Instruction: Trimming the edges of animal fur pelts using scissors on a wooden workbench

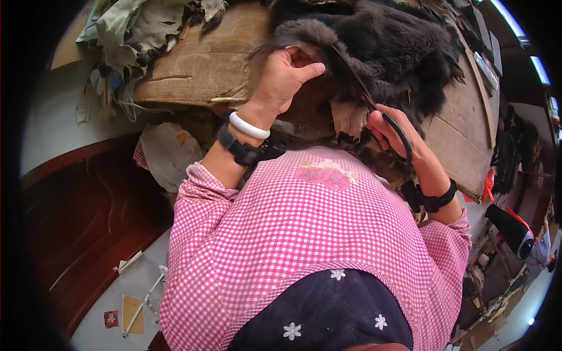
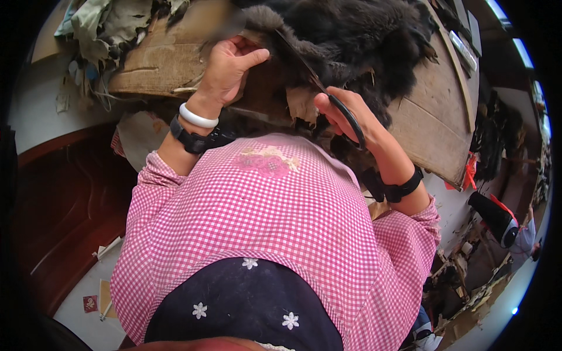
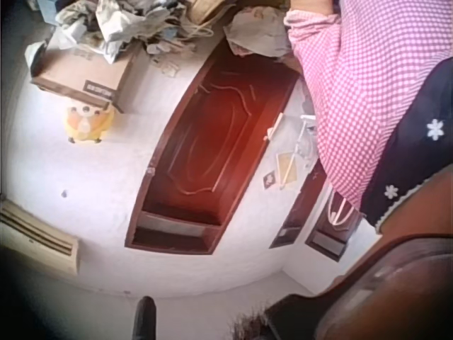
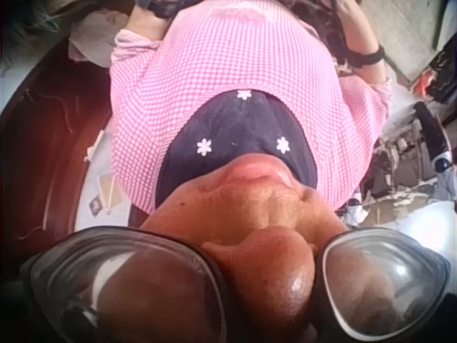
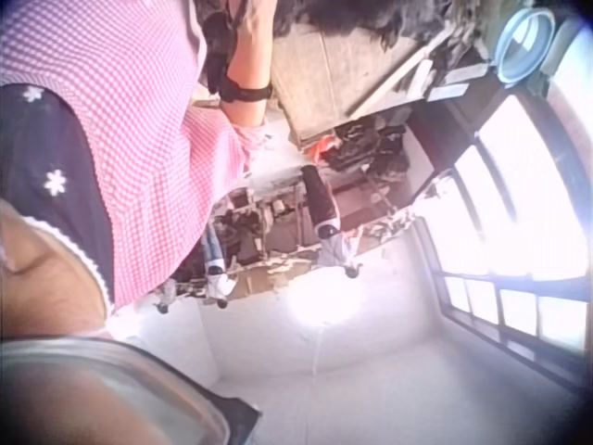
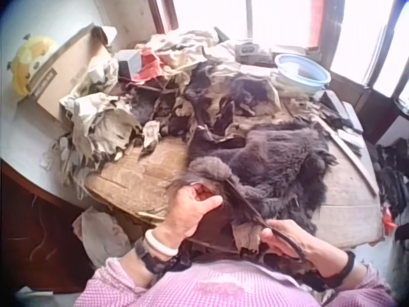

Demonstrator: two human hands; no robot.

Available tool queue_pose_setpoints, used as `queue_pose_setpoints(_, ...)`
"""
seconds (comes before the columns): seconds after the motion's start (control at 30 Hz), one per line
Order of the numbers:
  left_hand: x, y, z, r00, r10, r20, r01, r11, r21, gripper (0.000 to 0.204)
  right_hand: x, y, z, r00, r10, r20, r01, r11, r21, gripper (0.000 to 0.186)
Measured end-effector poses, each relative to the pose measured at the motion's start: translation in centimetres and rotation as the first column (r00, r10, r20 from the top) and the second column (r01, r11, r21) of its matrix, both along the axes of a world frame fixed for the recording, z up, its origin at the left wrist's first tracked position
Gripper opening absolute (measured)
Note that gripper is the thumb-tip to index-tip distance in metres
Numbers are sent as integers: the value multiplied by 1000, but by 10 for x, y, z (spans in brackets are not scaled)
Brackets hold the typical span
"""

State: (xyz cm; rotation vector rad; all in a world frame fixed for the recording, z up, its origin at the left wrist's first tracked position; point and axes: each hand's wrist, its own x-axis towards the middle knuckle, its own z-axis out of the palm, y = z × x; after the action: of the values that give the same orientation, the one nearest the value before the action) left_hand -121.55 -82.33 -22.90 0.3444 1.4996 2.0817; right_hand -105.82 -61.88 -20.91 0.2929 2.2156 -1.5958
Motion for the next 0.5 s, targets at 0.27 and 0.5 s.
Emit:
queue_pose_setpoints(0.27, 0, 0, -3, 1000, 18, -14, -18, 1000, -14, 18, 30, 10, 5, 995, 91, 35, -88, 993, -72, 78)
queue_pose_setpoints(0.5, 1, 2, -1, 999, 18, -50, -19, 1000, -20, 17, 28, 7, -4, 995, 94, 31, -92, 994, -60, 79)
